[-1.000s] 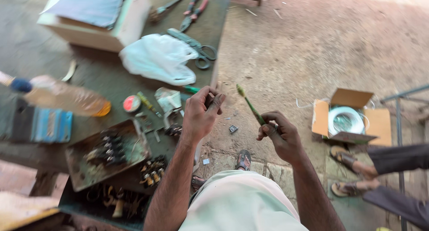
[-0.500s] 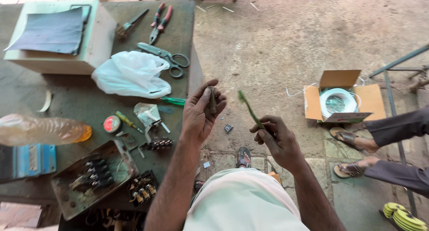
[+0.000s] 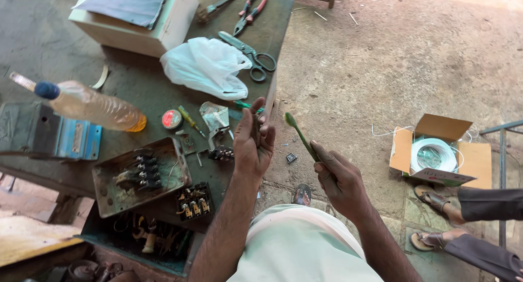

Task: The person uses a screwdriver to remove a screw from a small electrical component, then uses a file to smooth its edges. They then pick up a larger electrical component and attach a metal bracket to it, adjusting the fit by hand.

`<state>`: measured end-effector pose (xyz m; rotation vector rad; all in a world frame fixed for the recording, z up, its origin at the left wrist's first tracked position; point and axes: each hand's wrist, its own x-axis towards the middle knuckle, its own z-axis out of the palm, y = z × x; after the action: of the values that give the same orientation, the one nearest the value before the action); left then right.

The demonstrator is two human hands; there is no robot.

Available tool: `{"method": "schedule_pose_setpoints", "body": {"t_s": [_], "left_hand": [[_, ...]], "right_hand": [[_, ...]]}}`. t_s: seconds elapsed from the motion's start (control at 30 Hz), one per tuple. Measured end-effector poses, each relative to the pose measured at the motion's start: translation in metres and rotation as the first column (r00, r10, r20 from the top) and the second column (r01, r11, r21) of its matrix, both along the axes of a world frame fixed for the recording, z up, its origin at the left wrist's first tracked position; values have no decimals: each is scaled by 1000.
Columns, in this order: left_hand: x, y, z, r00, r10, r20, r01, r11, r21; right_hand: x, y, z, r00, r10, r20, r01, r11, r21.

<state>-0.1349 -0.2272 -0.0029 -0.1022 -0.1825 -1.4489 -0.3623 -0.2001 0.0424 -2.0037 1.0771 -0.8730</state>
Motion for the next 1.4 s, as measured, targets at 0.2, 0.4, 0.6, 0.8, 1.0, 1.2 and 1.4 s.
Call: {"method": "schedule_pose_setpoints", "body": {"t_s": [0.2, 0.4, 0.6, 0.8, 1.0, 1.2, 1.4], "left_hand": [[11, 6, 5, 953, 162, 256, -249, 899, 359], [4, 15, 23, 969, 156, 191, -221, 894, 391], [19, 20, 10, 957, 258, 133, -285, 920, 268], [15, 27, 10, 967, 198, 158, -246, 883, 400], [31, 30, 28, 951, 277, 138, -309, 856, 414], [20, 36, 34, 970, 161, 180, -225, 874, 430], [29, 34, 38, 936, 237, 261, -332, 839, 431]], "right_hand": [[24, 20, 3, 991, 86, -101, -92, 994, -52], [52, 17, -3, 964, 167, -207, -196, 973, -125], [60, 29, -11, 930, 276, -242, -313, 940, -133], [60, 21, -10, 939, 227, -259, -266, 956, -125], [60, 28, -11, 916, 327, -230, -358, 927, -108], [64, 17, -12, 941, 271, -202, -301, 943, -139], [63, 24, -7, 908, 341, -242, -384, 910, -159]]}}
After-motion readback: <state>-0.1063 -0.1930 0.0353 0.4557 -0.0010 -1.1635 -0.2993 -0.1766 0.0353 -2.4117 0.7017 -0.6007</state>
